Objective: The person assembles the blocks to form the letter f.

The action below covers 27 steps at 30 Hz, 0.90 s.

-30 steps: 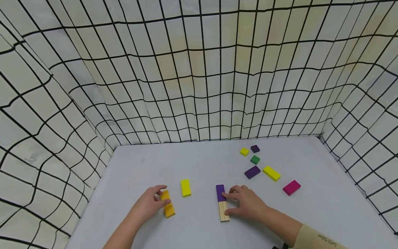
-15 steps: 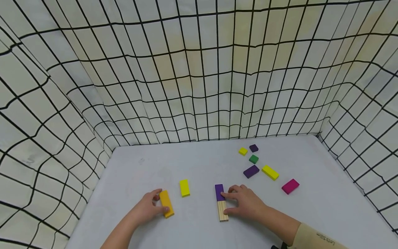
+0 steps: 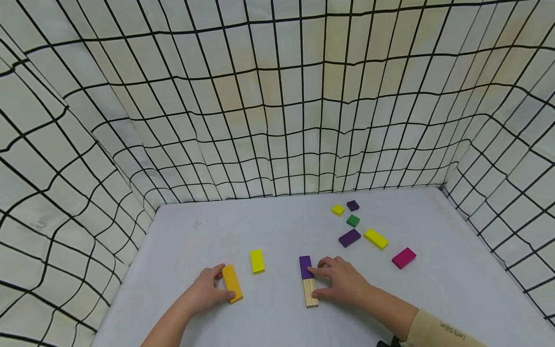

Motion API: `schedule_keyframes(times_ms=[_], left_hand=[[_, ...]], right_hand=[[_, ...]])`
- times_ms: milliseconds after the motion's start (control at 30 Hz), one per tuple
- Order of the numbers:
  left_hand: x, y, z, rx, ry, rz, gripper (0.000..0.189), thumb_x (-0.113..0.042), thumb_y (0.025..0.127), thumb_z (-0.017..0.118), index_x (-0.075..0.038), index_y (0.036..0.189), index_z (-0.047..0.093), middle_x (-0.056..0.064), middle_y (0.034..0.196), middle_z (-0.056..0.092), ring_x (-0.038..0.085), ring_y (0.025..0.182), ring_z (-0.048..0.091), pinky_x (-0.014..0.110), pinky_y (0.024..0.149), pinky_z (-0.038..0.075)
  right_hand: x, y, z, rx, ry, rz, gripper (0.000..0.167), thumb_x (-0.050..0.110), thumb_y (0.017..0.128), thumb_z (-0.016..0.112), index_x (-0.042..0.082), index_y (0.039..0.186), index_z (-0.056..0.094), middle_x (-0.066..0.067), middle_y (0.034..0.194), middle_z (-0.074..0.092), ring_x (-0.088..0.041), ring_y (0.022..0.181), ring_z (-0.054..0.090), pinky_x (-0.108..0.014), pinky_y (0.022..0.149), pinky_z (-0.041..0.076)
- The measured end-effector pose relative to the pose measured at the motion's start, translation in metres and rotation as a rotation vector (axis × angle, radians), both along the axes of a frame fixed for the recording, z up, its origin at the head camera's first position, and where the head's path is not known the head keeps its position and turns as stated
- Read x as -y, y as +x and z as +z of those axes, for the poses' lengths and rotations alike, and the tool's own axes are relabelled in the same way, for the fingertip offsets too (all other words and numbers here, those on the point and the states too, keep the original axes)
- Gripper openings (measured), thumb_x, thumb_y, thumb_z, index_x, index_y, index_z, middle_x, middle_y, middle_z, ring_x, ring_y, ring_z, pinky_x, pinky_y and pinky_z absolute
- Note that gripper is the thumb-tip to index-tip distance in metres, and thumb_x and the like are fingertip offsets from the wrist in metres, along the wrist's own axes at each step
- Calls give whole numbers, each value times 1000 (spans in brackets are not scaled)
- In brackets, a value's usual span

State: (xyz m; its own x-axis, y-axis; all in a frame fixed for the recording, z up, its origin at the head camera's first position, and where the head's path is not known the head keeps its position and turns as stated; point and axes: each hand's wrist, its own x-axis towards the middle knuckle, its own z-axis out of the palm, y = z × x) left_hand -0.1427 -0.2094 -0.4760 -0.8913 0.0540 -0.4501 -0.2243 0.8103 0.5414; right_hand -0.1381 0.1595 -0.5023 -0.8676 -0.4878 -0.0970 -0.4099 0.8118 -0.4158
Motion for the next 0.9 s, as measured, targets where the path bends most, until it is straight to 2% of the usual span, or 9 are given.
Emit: schedule_keyframes(times_ms=[200,367,500,700,800,900], left_hand=[[1,-2,-5,-17,-16,-9,98,-39,71,88,1,147,40,14,122,52,27,101,50,48,90,47],[1,-1,-7,-25,-38,7,98,-39,70,89,-2,147,41,16,124,53,29,104,53,51,92,48],[-1,2,-8,-44,-45,25,99,-39,69,90,-3,148,41,20,127,53,31,107,55,54,93,48],[-3,7,-9,-88,-69,36,100,-37,67,91,-3,147,41,20,125,51,29,102,55,51,91,49],[-4,8,-10,-97,-68,43,101,-36,67,91,-5,148,39,18,124,51,27,99,54,47,86,51],[-5,10,-9,-98,-29,42,99,-33,69,91,-7,149,37,14,120,54,24,92,54,40,77,51]], right_hand=[[-1,0,0,-20,-4,10,63,58,81,73,26,134,64,0,120,61,-21,103,53,-43,91,48],[-1,0,0,-19,-3,10,63,59,81,73,27,134,64,0,120,61,-21,103,52,-44,91,48],[-1,-1,-1,-14,-5,7,63,58,81,73,27,135,64,0,121,61,-21,104,52,-44,92,48],[0,1,-1,4,-9,-1,63,58,81,73,27,135,64,0,122,61,-21,105,52,-45,92,48],[0,1,0,0,-7,-1,63,58,81,73,27,135,64,0,121,60,-21,104,52,-44,92,48],[-1,1,0,-7,-2,2,63,58,81,73,28,135,63,0,121,60,-21,104,52,-44,92,48]])
